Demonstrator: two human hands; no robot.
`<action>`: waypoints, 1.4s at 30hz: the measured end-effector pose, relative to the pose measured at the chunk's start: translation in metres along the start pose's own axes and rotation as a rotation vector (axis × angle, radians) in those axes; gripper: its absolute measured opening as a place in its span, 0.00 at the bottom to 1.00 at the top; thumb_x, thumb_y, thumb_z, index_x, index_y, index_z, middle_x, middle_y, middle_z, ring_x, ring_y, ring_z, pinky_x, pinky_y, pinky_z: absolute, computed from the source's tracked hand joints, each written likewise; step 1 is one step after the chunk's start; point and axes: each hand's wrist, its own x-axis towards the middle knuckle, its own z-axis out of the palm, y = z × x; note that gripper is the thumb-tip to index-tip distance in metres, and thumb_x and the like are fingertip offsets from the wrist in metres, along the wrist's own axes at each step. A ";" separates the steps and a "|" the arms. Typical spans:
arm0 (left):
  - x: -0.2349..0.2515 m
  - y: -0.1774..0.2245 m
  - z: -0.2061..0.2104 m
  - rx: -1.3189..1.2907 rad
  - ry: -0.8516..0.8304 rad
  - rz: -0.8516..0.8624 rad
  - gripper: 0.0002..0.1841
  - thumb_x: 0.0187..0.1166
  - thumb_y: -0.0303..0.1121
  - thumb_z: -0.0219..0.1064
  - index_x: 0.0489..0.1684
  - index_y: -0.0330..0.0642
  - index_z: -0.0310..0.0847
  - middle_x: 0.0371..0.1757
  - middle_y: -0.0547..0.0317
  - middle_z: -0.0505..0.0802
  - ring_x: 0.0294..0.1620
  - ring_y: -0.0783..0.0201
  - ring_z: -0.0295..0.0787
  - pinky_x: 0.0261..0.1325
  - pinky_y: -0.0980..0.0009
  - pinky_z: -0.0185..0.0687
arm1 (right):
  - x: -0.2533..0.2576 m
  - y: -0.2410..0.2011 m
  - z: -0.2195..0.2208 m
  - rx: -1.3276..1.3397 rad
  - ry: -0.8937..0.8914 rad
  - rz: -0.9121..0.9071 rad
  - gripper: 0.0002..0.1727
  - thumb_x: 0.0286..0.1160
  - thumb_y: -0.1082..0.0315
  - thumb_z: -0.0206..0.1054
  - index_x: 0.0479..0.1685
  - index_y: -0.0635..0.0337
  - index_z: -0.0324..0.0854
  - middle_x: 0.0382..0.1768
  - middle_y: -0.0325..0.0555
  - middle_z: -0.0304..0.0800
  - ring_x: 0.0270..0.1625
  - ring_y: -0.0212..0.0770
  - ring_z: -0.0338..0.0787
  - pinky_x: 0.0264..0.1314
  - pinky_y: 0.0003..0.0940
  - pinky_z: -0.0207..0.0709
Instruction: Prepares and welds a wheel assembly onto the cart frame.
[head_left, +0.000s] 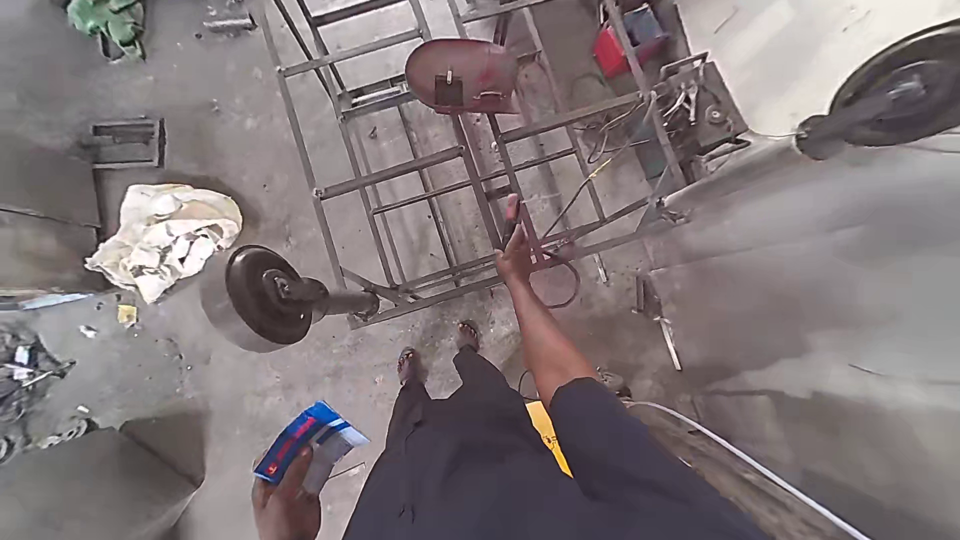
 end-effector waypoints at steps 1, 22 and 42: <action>-0.008 -0.003 0.004 0.011 0.041 -0.026 0.22 0.71 0.17 0.63 0.66 0.38 0.70 0.49 0.59 0.93 0.47 0.65 0.94 0.50 0.62 0.95 | 0.018 -0.010 0.001 -0.005 0.007 -0.025 0.52 0.66 0.60 0.78 0.93 0.60 0.52 0.79 0.66 0.72 0.72 0.66 0.83 0.67 0.64 0.80; -0.045 -0.008 0.049 -0.032 0.119 -0.018 0.22 0.68 0.10 0.61 0.59 0.41 0.74 0.46 0.63 0.96 0.47 0.66 0.96 0.53 0.62 0.94 | 0.133 -0.072 0.038 -0.129 -0.096 -0.063 0.46 0.62 0.67 0.72 0.89 0.46 0.61 0.79 0.64 0.72 0.73 0.70 0.79 0.58 0.66 0.83; 0.003 -0.001 0.135 -0.136 -0.167 0.139 0.16 0.68 0.18 0.71 0.53 0.29 0.76 0.46 0.48 0.93 0.50 0.57 0.93 0.58 0.58 0.90 | -0.196 -0.151 -0.095 0.485 -1.153 -0.833 0.25 0.83 0.51 0.64 0.70 0.57 0.81 0.51 0.46 0.94 0.51 0.36 0.93 0.58 0.40 0.87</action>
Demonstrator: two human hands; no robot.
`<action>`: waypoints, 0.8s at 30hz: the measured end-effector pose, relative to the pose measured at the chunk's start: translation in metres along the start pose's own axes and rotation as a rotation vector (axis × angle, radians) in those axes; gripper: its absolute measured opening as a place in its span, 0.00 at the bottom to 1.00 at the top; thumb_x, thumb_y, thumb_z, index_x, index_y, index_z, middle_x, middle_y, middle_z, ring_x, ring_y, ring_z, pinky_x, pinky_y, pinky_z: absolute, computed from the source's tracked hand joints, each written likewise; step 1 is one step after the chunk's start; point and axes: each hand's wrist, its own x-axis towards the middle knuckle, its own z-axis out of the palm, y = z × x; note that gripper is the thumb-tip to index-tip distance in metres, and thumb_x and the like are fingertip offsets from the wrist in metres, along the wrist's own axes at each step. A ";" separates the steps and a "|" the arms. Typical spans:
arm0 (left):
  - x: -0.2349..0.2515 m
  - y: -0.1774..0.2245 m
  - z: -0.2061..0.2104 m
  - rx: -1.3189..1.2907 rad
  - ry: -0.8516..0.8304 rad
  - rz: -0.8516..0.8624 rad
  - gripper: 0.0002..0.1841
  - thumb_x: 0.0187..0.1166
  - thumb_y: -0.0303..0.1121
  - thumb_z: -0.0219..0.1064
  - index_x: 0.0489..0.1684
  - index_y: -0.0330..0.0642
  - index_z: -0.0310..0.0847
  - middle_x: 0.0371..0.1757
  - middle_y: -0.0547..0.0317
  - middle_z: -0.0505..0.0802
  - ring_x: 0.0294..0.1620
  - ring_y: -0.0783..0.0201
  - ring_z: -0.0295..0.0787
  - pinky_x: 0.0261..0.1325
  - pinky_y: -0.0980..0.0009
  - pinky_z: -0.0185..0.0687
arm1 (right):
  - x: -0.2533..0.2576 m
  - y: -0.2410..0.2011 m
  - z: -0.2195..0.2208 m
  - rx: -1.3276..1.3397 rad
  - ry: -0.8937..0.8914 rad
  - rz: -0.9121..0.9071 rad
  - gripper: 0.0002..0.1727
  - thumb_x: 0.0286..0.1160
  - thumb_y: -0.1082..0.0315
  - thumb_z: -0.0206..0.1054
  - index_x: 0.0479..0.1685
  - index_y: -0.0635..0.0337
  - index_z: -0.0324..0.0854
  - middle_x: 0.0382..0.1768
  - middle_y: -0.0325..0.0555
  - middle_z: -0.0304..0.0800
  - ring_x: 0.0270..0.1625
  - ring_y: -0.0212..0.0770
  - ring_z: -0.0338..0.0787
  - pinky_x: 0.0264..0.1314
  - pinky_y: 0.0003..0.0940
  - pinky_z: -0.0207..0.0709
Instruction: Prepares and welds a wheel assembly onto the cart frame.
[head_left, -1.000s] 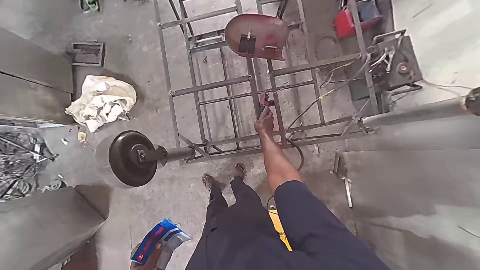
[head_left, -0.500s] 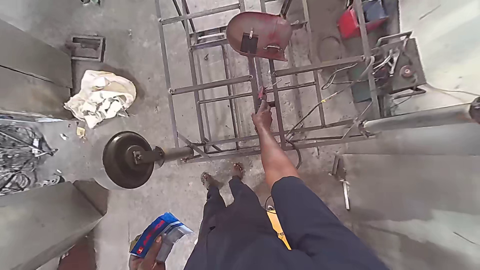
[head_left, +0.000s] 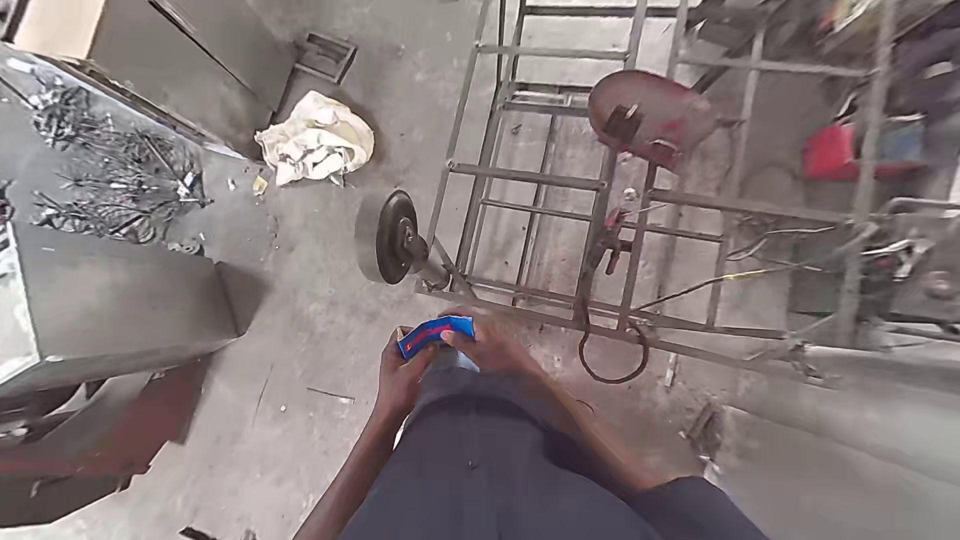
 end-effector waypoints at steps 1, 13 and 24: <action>-0.001 0.002 0.000 0.047 -0.001 0.023 0.19 0.68 0.20 0.72 0.57 0.28 0.74 0.48 0.47 0.93 0.51 0.56 0.93 0.58 0.57 0.91 | -0.001 -0.006 0.009 -0.060 0.035 0.005 0.22 0.85 0.52 0.62 0.64 0.58 0.84 0.46 0.46 0.94 0.49 0.37 0.93 0.57 0.42 0.86; 0.012 0.048 -0.006 1.108 -0.357 0.375 0.19 0.86 0.50 0.60 0.35 0.46 0.86 0.29 0.56 0.91 0.34 0.53 0.92 0.40 0.41 0.85 | -0.010 -0.048 0.006 -0.541 0.024 -0.037 0.22 0.92 0.50 0.51 0.54 0.55 0.85 0.34 0.48 0.91 0.41 0.49 0.93 0.47 0.56 0.84; -0.034 0.020 -0.038 0.977 0.114 0.935 0.15 0.85 0.44 0.65 0.28 0.46 0.86 0.20 0.60 0.85 0.21 0.61 0.81 0.27 0.62 0.75 | 0.034 0.027 -0.010 0.493 0.628 0.280 0.26 0.89 0.42 0.54 0.62 0.55 0.79 0.42 0.45 0.89 0.40 0.40 0.90 0.44 0.45 0.87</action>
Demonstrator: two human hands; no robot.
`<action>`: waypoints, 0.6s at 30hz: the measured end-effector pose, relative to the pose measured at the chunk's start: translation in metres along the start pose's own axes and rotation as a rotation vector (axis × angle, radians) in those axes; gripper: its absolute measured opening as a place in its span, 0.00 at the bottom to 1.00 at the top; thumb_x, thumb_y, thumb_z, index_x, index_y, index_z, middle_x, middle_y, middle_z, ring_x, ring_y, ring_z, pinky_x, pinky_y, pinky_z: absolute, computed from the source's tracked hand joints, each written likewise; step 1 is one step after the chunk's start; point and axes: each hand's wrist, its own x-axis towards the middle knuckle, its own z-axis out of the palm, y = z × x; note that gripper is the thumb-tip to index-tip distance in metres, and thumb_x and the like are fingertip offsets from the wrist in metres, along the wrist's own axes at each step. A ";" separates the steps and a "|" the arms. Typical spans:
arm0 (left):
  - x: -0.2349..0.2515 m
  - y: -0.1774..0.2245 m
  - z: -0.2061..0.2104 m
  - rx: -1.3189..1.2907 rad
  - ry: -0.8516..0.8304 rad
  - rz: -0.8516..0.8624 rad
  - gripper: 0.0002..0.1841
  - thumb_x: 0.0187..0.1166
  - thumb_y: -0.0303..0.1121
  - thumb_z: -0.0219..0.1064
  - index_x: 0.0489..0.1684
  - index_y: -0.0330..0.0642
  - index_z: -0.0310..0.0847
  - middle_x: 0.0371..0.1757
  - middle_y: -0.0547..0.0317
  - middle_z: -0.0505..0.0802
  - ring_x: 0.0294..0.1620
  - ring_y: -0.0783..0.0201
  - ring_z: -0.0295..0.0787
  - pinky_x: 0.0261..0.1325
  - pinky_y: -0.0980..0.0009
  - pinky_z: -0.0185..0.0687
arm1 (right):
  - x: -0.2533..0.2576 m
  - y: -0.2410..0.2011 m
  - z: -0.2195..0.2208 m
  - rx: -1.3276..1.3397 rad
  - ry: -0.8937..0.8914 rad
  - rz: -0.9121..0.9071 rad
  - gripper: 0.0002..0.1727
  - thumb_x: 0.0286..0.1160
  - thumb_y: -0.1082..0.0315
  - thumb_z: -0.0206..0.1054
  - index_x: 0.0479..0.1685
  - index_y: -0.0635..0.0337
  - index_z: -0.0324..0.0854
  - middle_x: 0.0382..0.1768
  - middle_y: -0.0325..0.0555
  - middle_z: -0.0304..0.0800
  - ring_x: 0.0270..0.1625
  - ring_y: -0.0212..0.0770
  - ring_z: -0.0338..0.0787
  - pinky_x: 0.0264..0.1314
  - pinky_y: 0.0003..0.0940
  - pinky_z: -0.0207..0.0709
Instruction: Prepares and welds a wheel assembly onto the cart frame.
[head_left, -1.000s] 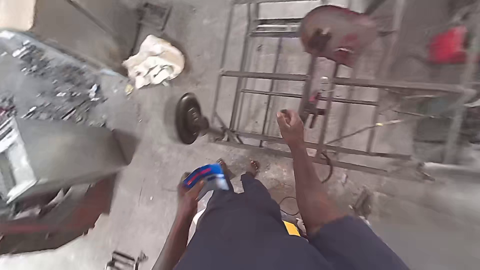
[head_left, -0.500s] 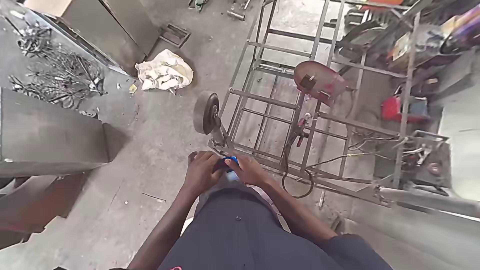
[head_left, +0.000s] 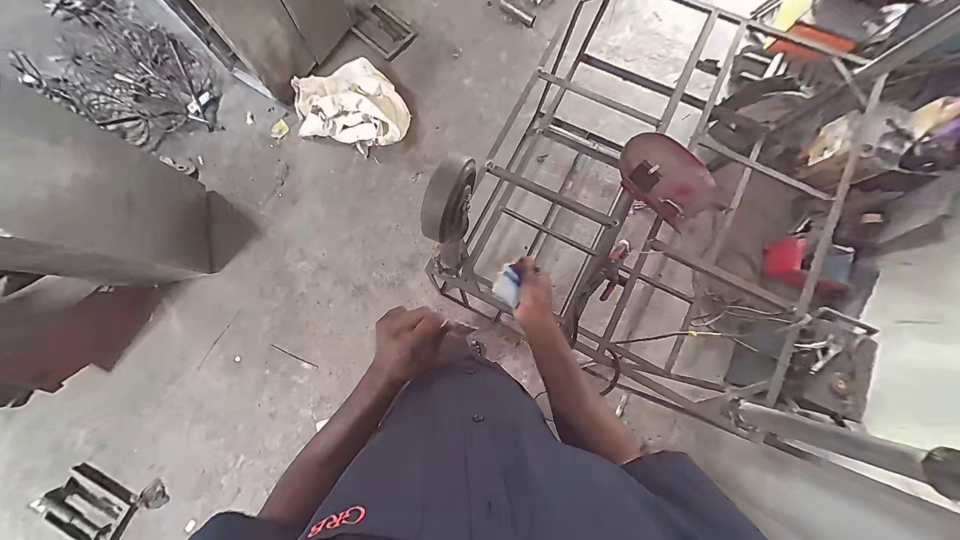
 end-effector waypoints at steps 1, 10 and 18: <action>-0.015 -0.006 -0.010 0.020 -0.005 -0.064 0.15 0.85 0.44 0.65 0.30 0.45 0.88 0.22 0.58 0.88 0.23 0.60 0.84 0.29 0.60 0.78 | 0.013 -0.007 -0.010 -0.020 0.051 -0.031 0.26 0.90 0.43 0.53 0.66 0.55 0.76 0.47 0.47 0.88 0.45 0.42 0.90 0.49 0.47 0.87; -0.147 -0.073 -0.059 0.033 -1.025 -0.945 0.26 0.82 0.49 0.67 0.71 0.41 0.83 0.67 0.40 0.89 0.70 0.39 0.85 0.72 0.32 0.75 | -0.019 -0.015 -0.011 -0.338 -0.311 -0.029 0.18 0.84 0.66 0.65 0.70 0.58 0.76 0.47 0.53 0.91 0.35 0.43 0.90 0.36 0.38 0.86; -0.035 -0.029 0.002 -1.065 -0.147 -0.993 0.17 0.80 0.31 0.71 0.60 0.28 0.80 0.44 0.44 0.96 0.43 0.52 0.97 0.52 0.56 0.95 | -0.071 0.002 0.061 -0.279 -0.496 0.030 0.19 0.74 0.79 0.71 0.62 0.67 0.73 0.47 0.59 0.89 0.38 0.51 0.95 0.41 0.45 0.94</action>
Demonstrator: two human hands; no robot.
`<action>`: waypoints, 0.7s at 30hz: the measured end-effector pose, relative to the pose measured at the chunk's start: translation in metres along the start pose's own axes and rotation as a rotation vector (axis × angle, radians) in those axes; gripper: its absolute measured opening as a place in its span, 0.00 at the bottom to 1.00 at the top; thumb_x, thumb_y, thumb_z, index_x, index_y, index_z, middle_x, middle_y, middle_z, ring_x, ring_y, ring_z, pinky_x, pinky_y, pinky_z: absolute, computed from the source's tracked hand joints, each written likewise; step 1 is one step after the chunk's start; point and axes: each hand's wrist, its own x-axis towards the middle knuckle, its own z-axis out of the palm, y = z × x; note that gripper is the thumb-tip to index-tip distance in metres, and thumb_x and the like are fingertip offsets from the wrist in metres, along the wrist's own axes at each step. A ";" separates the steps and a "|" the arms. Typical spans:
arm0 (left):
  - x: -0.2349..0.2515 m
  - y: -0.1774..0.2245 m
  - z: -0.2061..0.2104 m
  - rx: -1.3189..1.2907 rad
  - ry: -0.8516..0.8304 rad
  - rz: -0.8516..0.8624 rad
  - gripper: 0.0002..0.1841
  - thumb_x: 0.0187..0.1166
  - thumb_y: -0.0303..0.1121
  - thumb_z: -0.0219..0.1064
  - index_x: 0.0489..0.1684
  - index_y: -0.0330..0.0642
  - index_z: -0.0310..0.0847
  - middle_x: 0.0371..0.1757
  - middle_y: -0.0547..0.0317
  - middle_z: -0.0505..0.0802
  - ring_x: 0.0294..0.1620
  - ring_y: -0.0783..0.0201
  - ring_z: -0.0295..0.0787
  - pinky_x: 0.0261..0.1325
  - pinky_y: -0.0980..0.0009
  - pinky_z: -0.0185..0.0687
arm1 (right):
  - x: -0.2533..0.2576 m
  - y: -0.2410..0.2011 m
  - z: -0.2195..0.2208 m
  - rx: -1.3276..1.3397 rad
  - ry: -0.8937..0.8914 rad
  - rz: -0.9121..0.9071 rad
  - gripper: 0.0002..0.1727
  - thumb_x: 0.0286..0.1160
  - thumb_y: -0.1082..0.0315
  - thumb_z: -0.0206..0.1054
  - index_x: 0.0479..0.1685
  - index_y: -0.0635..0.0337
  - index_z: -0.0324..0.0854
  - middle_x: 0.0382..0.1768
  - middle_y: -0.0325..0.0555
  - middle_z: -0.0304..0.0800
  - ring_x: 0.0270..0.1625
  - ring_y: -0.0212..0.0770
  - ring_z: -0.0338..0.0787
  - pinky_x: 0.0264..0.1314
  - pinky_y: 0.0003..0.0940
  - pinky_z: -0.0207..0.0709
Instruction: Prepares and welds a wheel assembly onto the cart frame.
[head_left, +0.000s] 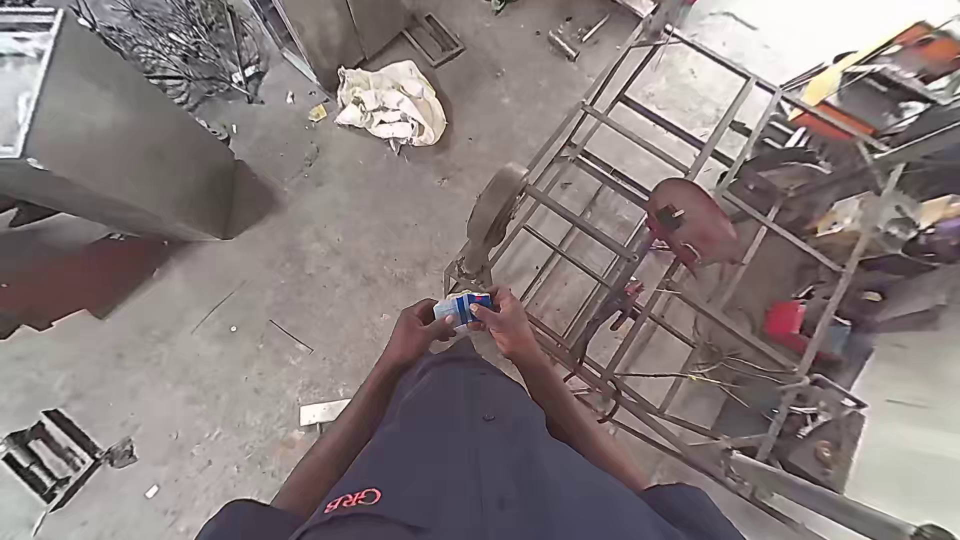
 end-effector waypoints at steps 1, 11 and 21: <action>0.004 0.002 0.005 0.113 0.056 0.027 0.13 0.79 0.31 0.72 0.51 0.31 0.82 0.37 0.49 0.96 0.36 0.56 0.97 0.46 0.58 0.96 | 0.000 0.002 0.002 -0.141 0.022 -0.050 0.17 0.73 0.75 0.73 0.58 0.67 0.75 0.44 0.57 0.90 0.38 0.49 0.96 0.42 0.45 0.95; 0.031 0.022 -0.013 0.904 0.080 0.385 0.13 0.81 0.40 0.63 0.32 0.42 0.87 0.29 0.57 0.89 0.30 0.61 0.87 0.38 0.58 0.85 | 0.015 0.006 0.046 -0.646 0.338 -0.309 0.09 0.70 0.63 0.72 0.35 0.61 0.85 0.30 0.46 0.90 0.33 0.42 0.91 0.43 0.47 0.89; 0.097 0.059 -0.082 0.530 -0.200 0.371 0.11 0.77 0.42 0.74 0.41 0.42 0.91 0.32 0.63 0.93 0.28 0.69 0.88 0.37 0.65 0.89 | 0.053 -0.018 0.099 -0.293 0.491 -0.269 0.09 0.73 0.72 0.74 0.43 0.67 0.80 0.31 0.48 0.93 0.30 0.40 0.96 0.39 0.40 0.95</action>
